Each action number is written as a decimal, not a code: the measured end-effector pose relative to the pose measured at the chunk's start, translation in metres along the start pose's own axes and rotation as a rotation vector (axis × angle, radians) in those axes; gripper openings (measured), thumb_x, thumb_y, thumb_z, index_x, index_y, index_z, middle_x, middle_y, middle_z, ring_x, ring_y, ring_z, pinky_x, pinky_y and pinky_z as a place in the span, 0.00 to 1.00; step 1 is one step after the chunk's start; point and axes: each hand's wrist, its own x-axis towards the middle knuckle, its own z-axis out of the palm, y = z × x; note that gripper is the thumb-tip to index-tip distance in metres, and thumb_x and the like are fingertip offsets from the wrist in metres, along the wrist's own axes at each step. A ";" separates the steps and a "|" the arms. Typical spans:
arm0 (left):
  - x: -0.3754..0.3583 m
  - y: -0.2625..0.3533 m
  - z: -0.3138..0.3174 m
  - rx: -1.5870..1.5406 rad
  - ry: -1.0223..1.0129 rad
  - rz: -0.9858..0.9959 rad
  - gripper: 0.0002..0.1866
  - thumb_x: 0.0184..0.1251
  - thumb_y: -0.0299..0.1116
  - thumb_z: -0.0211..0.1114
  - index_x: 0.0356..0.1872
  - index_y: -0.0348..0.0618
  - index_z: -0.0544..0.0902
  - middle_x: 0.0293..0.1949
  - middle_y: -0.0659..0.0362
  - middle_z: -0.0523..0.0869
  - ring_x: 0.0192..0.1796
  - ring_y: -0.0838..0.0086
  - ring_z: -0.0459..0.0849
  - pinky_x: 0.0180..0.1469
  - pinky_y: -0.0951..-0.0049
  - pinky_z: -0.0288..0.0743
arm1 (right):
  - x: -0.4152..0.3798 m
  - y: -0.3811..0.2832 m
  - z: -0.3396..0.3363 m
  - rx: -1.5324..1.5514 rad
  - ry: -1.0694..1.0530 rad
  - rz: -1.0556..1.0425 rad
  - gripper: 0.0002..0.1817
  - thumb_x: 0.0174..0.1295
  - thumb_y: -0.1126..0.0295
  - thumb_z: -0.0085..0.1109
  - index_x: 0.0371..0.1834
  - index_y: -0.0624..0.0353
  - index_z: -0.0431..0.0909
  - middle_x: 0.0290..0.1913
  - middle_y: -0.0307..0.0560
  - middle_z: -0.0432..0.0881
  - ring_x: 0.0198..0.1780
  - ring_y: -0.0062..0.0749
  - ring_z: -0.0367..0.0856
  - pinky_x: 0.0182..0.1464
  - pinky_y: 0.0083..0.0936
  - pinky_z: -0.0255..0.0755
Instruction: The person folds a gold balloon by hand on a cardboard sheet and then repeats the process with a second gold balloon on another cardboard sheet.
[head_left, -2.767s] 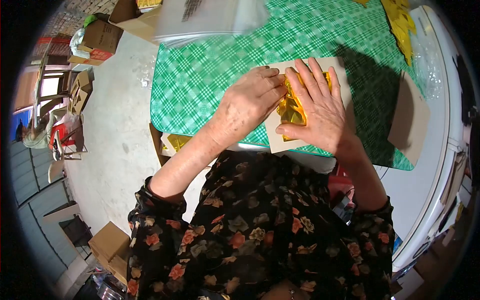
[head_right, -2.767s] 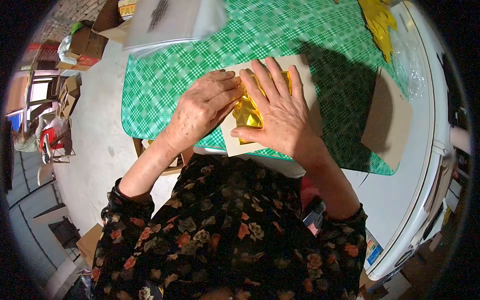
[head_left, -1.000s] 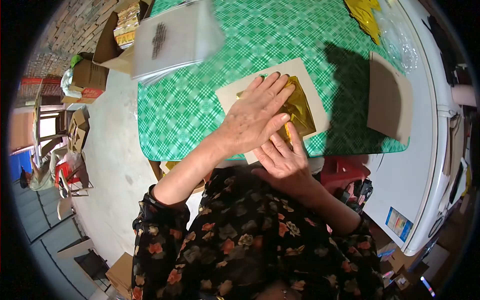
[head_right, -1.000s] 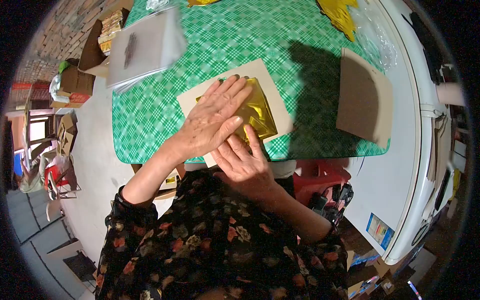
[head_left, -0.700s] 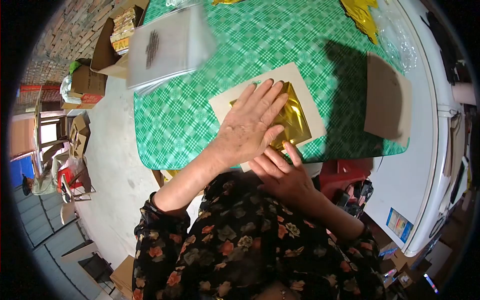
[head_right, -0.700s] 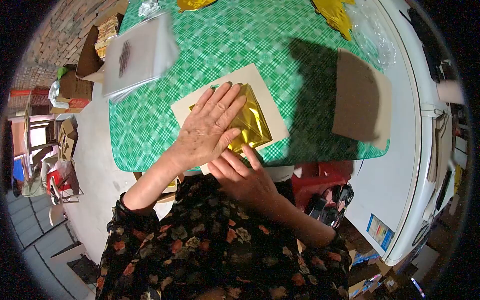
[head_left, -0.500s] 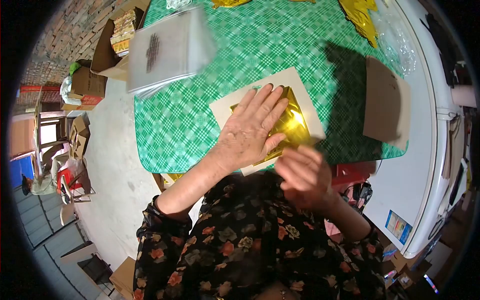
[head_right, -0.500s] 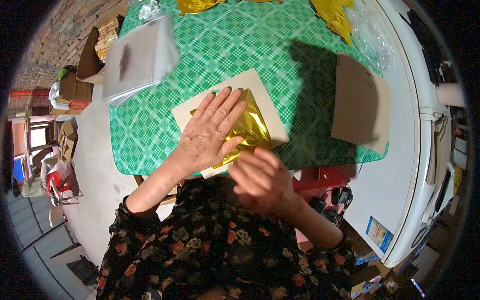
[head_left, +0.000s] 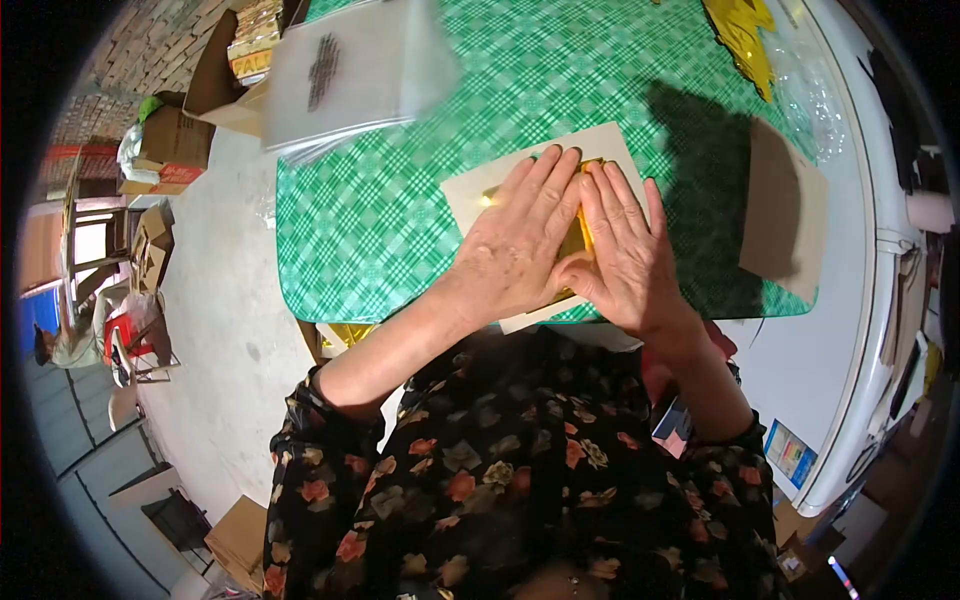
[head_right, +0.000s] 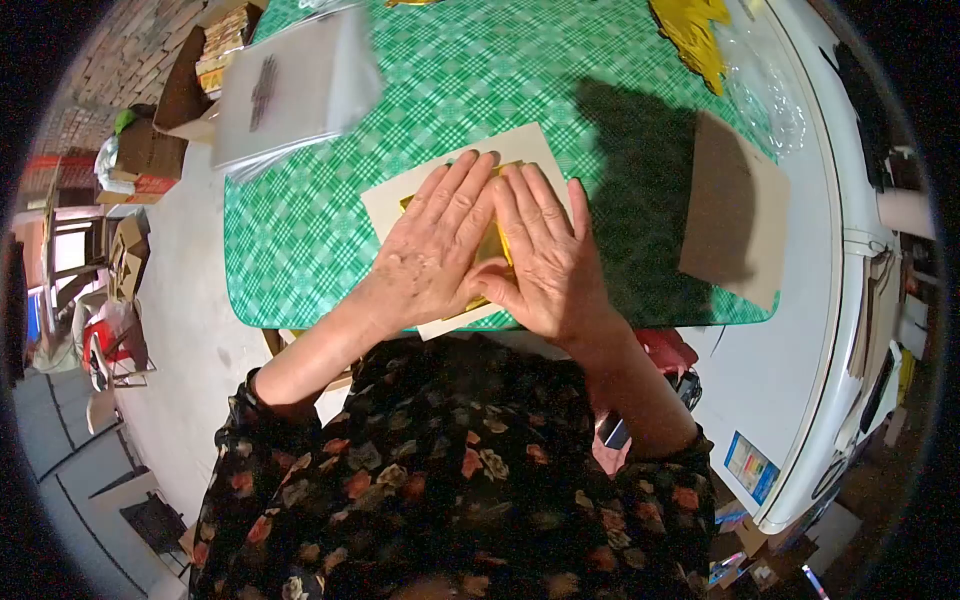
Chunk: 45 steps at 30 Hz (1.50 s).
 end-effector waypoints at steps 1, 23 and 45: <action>-0.001 -0.002 0.000 -0.011 0.011 0.010 0.47 0.80 0.60 0.58 0.84 0.28 0.63 0.87 0.37 0.60 0.90 0.42 0.54 0.90 0.44 0.49 | 0.000 -0.001 0.000 -0.008 -0.010 0.007 0.53 0.74 0.34 0.53 0.84 0.74 0.63 0.85 0.65 0.66 0.89 0.56 0.59 0.88 0.63 0.39; -0.044 -0.022 -0.038 -0.118 0.237 0.060 0.29 0.75 0.43 0.72 0.72 0.39 0.84 0.76 0.49 0.82 0.80 0.56 0.78 0.86 0.48 0.67 | 0.000 -0.003 -0.002 -0.087 -0.124 -0.003 0.56 0.69 0.45 0.70 0.91 0.63 0.51 0.91 0.62 0.53 0.90 0.59 0.53 0.87 0.72 0.43; -0.051 -0.029 -0.037 -0.233 0.236 0.030 0.29 0.73 0.36 0.75 0.72 0.39 0.83 0.72 0.49 0.86 0.78 0.55 0.80 0.84 0.49 0.71 | 0.035 -0.033 0.016 -0.051 -0.070 0.004 0.46 0.73 0.47 0.63 0.88 0.61 0.62 0.88 0.57 0.60 0.90 0.58 0.53 0.86 0.70 0.41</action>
